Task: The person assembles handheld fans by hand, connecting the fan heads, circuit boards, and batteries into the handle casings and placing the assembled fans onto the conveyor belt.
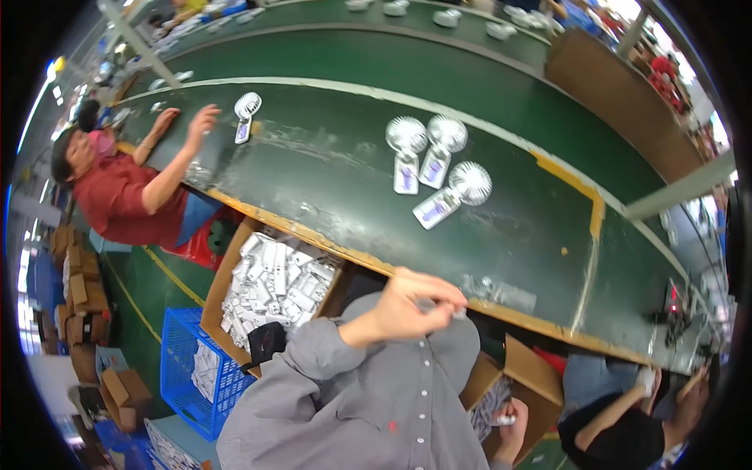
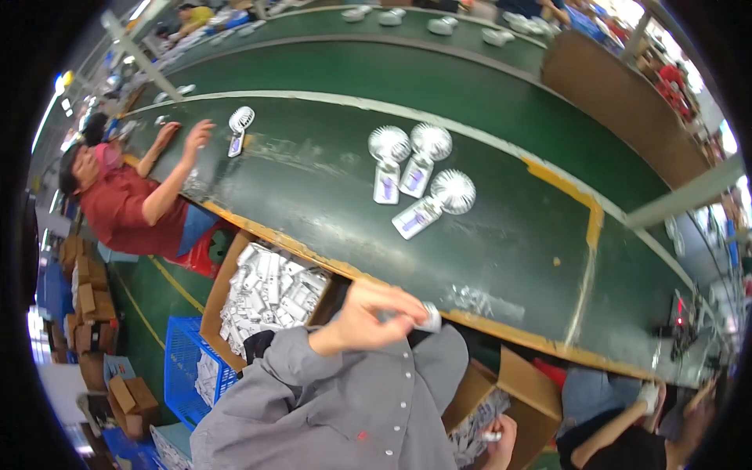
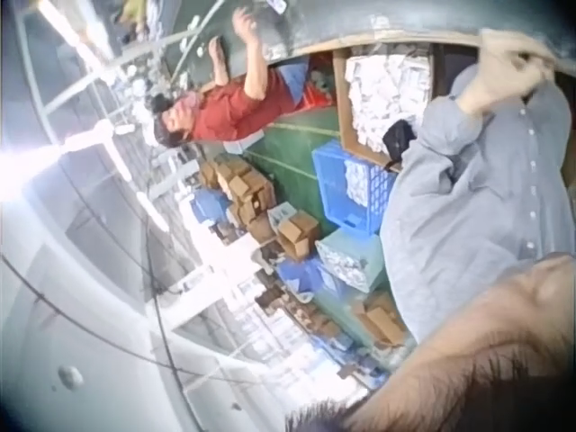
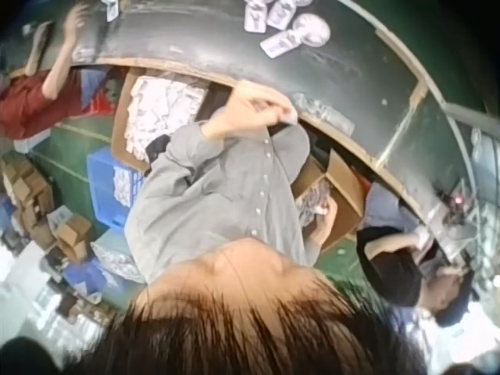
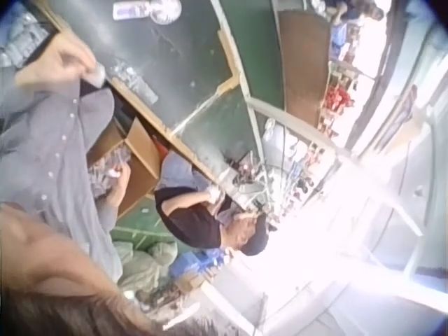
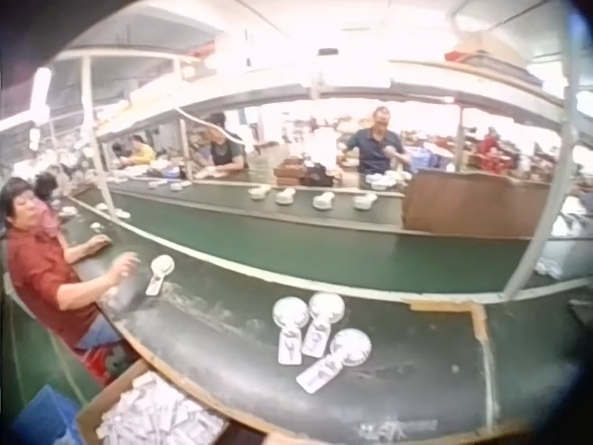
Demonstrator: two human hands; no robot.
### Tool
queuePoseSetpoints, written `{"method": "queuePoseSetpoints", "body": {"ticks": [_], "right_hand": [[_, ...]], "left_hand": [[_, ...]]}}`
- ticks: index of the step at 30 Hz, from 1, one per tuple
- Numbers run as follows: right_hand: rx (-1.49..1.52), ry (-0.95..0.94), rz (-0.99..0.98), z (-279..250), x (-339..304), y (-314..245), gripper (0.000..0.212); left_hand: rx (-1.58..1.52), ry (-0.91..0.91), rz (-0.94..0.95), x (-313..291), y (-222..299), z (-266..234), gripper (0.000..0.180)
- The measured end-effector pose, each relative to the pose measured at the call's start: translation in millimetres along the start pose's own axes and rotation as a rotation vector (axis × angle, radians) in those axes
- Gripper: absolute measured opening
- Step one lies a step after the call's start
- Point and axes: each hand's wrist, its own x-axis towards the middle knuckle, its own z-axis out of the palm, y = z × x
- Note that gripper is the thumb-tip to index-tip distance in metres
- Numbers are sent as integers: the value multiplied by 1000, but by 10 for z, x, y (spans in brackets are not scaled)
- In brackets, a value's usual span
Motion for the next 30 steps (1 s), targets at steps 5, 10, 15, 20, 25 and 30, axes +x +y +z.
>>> {"method": "queuePoseSetpoints", "body": {"ticks": [5,10,15,20,25,30], "right_hand": [[-1770,258,-6,-395,51,367,54],[-894,34,-825,1761,-108,-216,93],[-435,-422,-1173,2552,128,-524,107],[-508,-494,-1218,2906,183,-730,100],[364,-713,-301,2764,228,-927,75],[643,-725,-149,2386,538,-1259,73]], "left_hand": [[-627,182,-293,27,-248,-125,18],[-1283,172,-464,95,-352,187,27],[-1605,3,-419,259,-186,483,28],[-1456,185,-330,451,-70,485,29],[2,275,14,860,-412,366,47],[1242,-25,-27,838,-1233,-540,50]]}}
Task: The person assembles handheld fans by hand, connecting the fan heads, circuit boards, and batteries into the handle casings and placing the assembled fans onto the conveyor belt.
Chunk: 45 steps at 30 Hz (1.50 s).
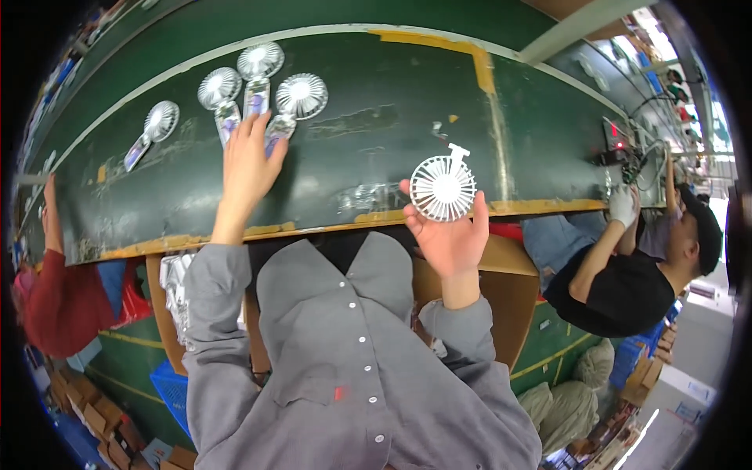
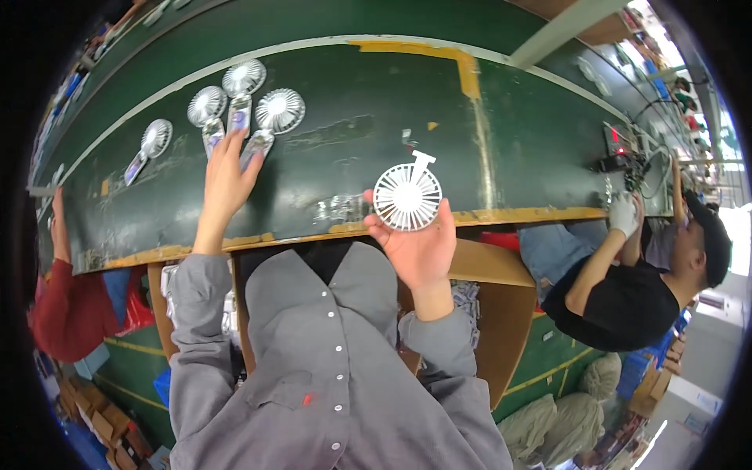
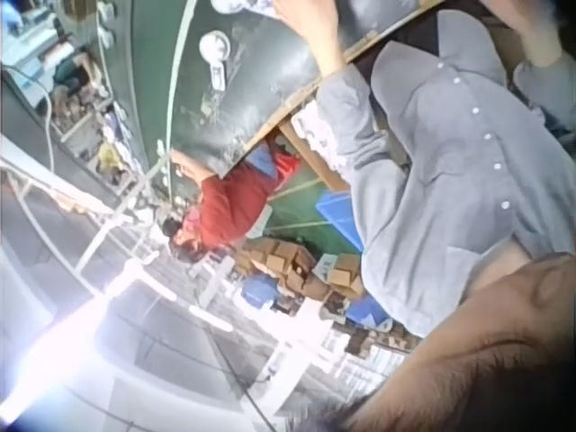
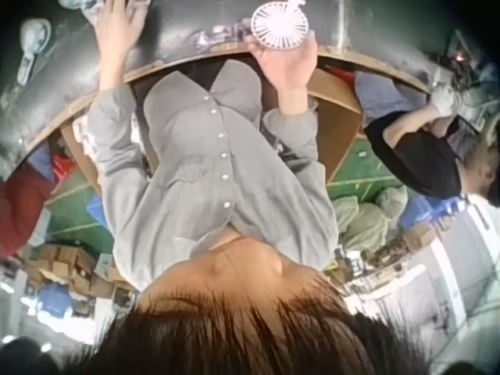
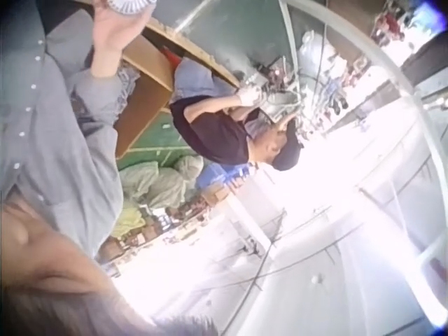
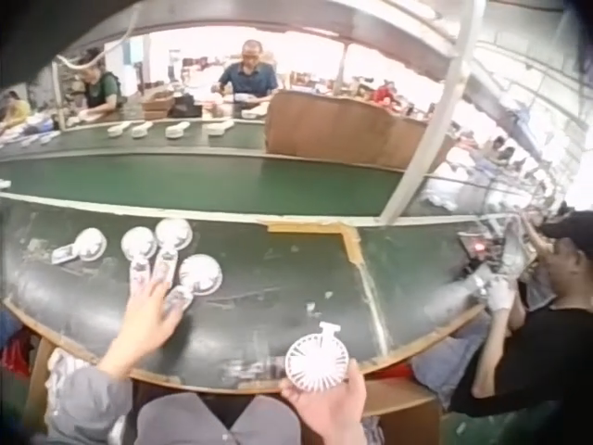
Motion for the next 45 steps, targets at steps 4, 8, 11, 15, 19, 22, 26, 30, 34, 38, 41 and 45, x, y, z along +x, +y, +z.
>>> {"method": "queuePoseSetpoints", "body": {"ticks": [4,8,11,15,19,22,26,30,34,38,41,45], "right_hand": [[-417,132,-246,-483,149,-616,64],[-1793,665,-799,-1316,261,-1652,46],[-2467,800,-906,-1623,361,-2355,68],[-2531,1356,-1113,-1523,611,-2343,70],[-2147,215,-914,-560,655,-812,47],[-2166,-164,-833,-185,454,-52,52],[-1773,92,-634,-263,426,343,49],[-1545,250,-565,-55,191,488,33],[-1895,-21,-69,386,-70,320,30],[-1685,-172,223,453,-167,338,29],[-1571,-155,280,440,-146,409,28],[-1879,-447,285,703,-194,453,30]], "left_hand": [[175,-111,104,-277,395,38,46],[-170,-223,372,-321,786,131,39],[-25,-143,458,-57,875,135,65],[-142,-238,438,32,799,429,74],[-341,-195,330,8,718,409,65],[-565,-180,248,10,863,206,62],[-604,12,139,-129,964,-203,55],[-505,124,111,-312,1023,-494,55],[-452,73,181,-422,889,-648,50],[-479,-55,129,-567,747,-741,46],[-508,-102,72,-645,691,-753,46],[-406,-74,-7,-624,587,-872,46]]}}
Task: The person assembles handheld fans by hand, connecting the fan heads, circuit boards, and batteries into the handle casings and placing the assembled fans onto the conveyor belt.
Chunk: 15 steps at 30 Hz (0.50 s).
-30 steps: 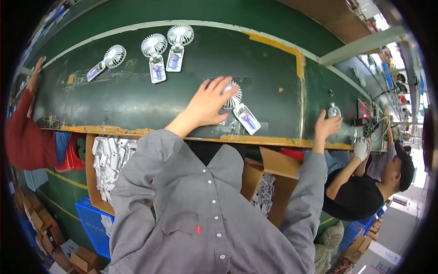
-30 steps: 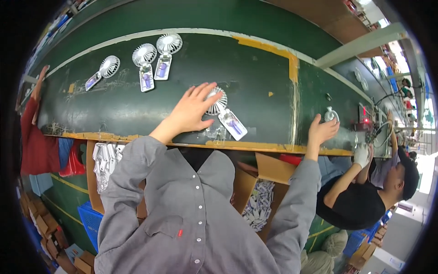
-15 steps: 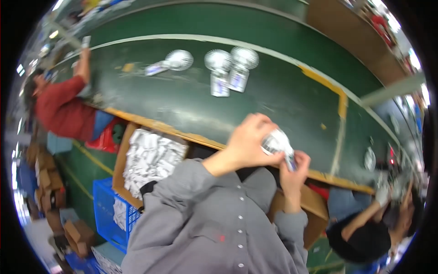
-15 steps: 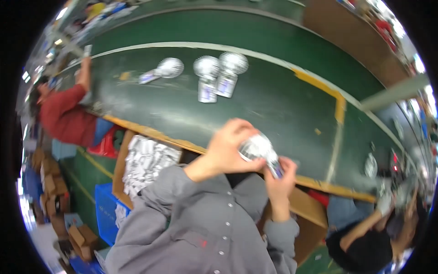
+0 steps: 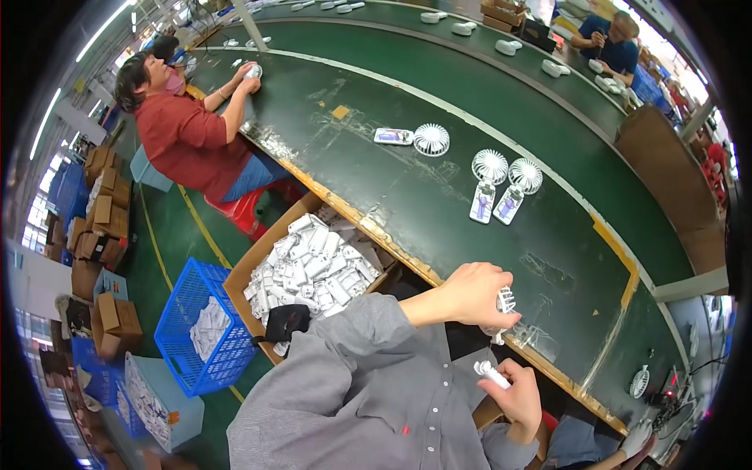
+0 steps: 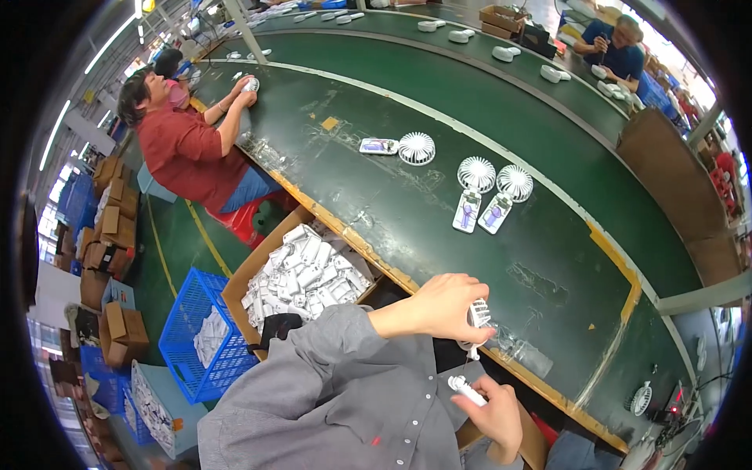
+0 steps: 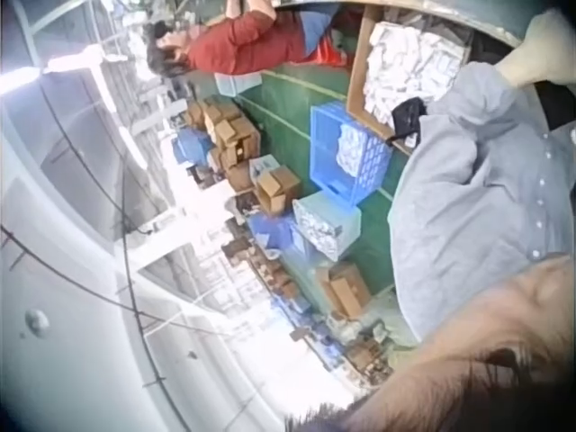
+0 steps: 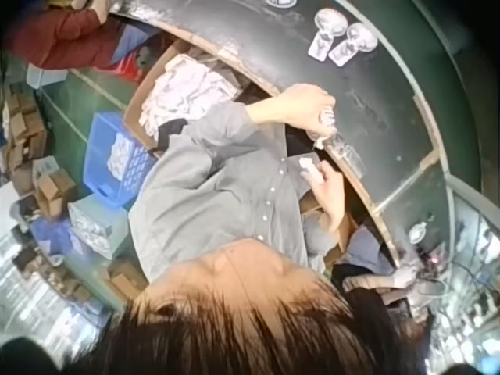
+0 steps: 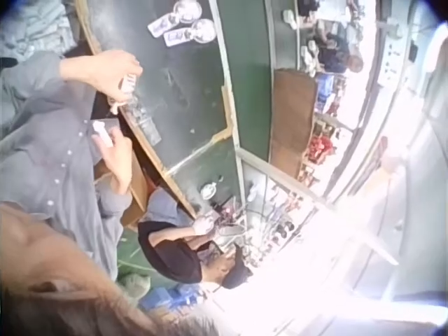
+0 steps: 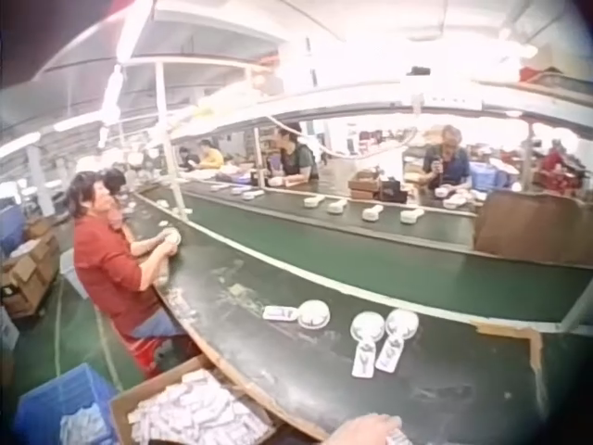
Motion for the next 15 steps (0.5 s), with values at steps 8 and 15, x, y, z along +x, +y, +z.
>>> {"method": "queuePoseSetpoints", "body": {"ticks": [8,15], "right_hand": [[944,-176,-129,48,-155,254,28],[783,32,115,114,-325,230,39]], "left_hand": [[-565,-202,-198,-31,-99,24,38],[-603,-117,-318,-179,-153,175,44]]}}
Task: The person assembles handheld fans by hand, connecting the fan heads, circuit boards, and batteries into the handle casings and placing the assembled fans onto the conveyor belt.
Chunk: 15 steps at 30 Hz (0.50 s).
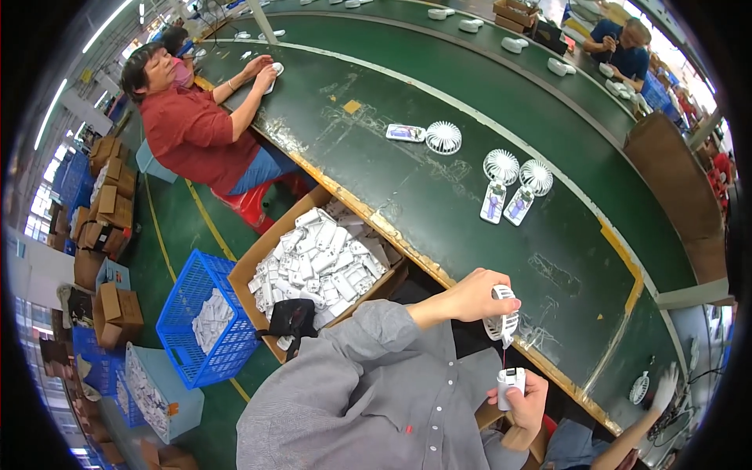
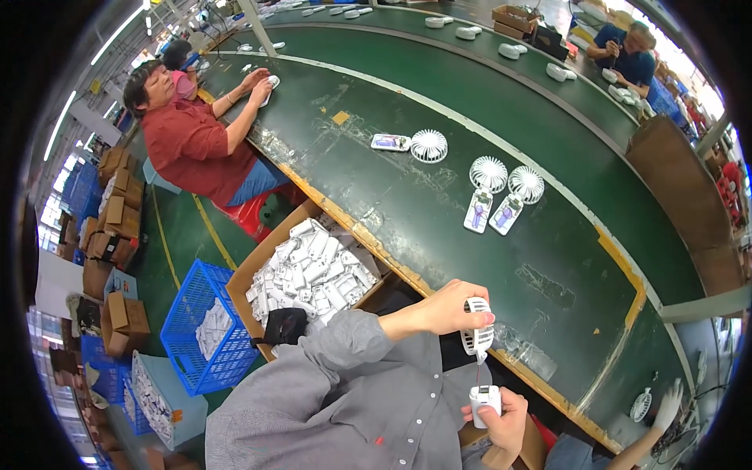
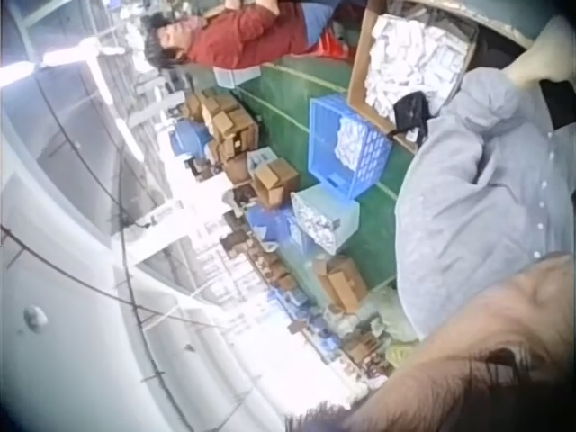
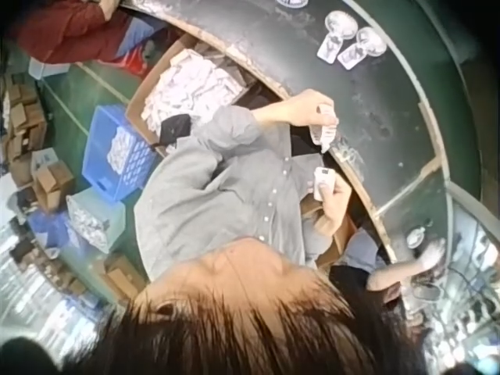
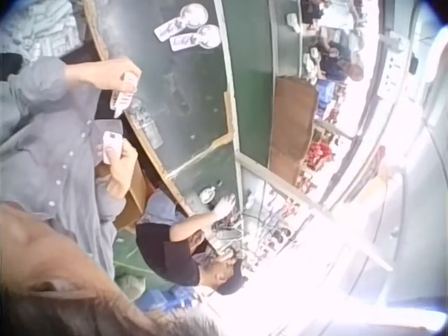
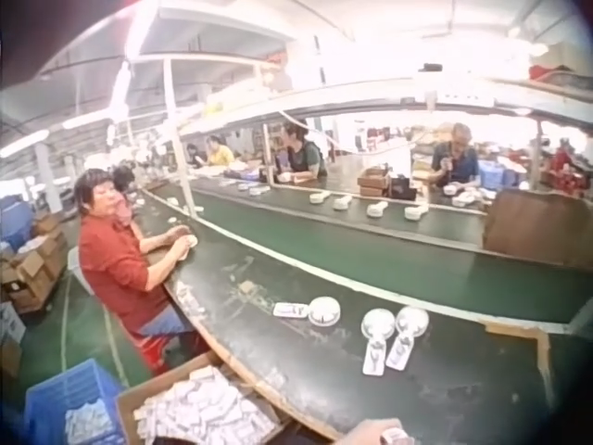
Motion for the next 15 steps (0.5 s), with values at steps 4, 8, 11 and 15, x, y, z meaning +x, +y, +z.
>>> {"method": "queuePoseSetpoints", "body": {"ticks": [4,8,11,15], "right_hand": [[187,-237,-193,-15,-73,94,26],[324,-120,-54,55,-3,28,55],[454,-99,-126,70,92,-26,53],[423,-147,-325,6,244,-2,56]], "left_hand": [[-256,69,-29,167,-518,72,37],[-40,-67,-111,74,-369,-145,39],[172,-101,79,16,-194,-61,40],[-154,-369,306,-103,241,331,65]]}}
